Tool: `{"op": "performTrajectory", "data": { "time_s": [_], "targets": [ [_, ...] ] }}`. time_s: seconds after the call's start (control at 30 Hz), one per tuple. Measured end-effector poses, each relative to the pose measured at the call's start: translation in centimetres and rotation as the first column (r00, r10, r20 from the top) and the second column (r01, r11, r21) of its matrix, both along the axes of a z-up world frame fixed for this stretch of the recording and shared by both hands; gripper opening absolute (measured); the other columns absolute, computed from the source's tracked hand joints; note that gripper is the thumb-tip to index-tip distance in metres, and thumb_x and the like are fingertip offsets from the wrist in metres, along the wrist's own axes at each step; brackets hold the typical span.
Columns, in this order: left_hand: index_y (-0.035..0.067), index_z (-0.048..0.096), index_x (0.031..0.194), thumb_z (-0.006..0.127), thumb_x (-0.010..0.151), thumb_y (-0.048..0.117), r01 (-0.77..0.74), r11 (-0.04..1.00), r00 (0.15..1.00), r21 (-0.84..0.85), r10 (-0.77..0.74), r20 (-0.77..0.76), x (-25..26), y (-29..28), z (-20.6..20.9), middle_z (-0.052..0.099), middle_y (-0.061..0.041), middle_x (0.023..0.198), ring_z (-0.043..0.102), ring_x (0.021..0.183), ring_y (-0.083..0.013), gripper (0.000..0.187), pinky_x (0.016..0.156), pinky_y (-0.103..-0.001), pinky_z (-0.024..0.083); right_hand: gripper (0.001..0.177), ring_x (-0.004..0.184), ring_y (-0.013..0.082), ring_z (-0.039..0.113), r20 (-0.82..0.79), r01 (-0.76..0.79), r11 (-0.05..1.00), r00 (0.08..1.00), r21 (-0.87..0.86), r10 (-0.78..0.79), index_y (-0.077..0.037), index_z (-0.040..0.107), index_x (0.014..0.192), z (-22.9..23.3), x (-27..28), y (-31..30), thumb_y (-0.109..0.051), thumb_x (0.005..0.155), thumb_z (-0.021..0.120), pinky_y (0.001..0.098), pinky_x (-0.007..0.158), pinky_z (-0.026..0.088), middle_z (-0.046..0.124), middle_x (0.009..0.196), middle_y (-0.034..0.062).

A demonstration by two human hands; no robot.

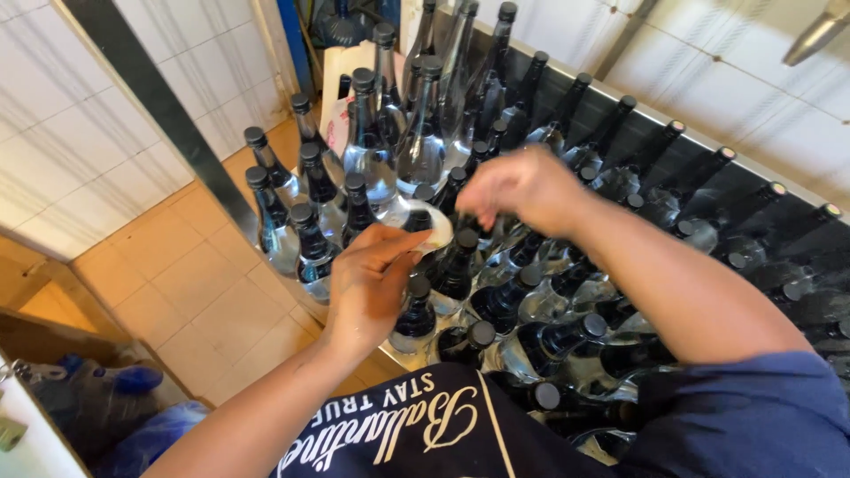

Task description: Preparing a strip of stickers and applying them individually to the caps of bottles arranged in a crate.

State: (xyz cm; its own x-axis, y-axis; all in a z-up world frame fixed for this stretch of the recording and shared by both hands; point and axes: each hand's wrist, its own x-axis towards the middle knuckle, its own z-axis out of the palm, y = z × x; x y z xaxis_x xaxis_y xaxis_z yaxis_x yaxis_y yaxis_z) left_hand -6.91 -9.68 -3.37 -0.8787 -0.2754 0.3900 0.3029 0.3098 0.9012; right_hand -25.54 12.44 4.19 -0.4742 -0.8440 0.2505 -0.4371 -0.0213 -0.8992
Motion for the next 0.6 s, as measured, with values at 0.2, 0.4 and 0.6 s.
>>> {"op": "performTrajectory", "data": {
  "time_s": [0.2,0.4,0.6],
  "targets": [
    [0.015,0.088,0.125,0.075,0.105,0.012,0.007,0.999,0.995,-0.033,-0.004,0.098,0.9,0.0,0.4,0.074,0.001,0.109,0.064,0.082,-0.0115,0.024,0.062,-0.028,0.046,0.023,0.099,0.0159,0.084,-0.044,0.723,0.632,0.667,0.278,-0.743,-0.01,0.078,0.125,-0.2,-12.5,6.3,0.0,0.108,0.067,0.0307,0.089,0.071,0.083,0.13,0.0066],
    [0.014,0.09,0.119,0.076,0.103,0.006,-0.021,1.0,0.988,-0.005,0.022,0.152,0.8,0.2,-0.5,0.077,0.001,0.111,0.067,0.082,-0.0089,0.023,0.061,-0.025,0.045,0.069,0.129,0.0418,0.064,-0.395,0.874,0.266,0.43,0.406,-0.812,-0.026,0.045,0.175,-6.5,-22.6,17.4,0.001,0.111,0.044,0.0436,0.078,0.053,0.037,0.177,0.0171],
    [0.012,0.09,0.115,0.08,0.102,0.009,-0.065,0.998,0.991,-0.016,0.066,0.118,0.9,0.9,0.1,0.077,0.001,0.104,0.064,0.08,-0.0071,0.017,0.059,-0.023,0.045,0.086,0.114,0.038,0.067,-0.367,0.837,0.214,0.432,0.504,-0.824,-0.034,0.046,0.174,-5.7,-21.8,16.6,0.013,0.103,0.036,0.0441,0.064,0.046,0.029,0.18,0.0203]
  ]
}}
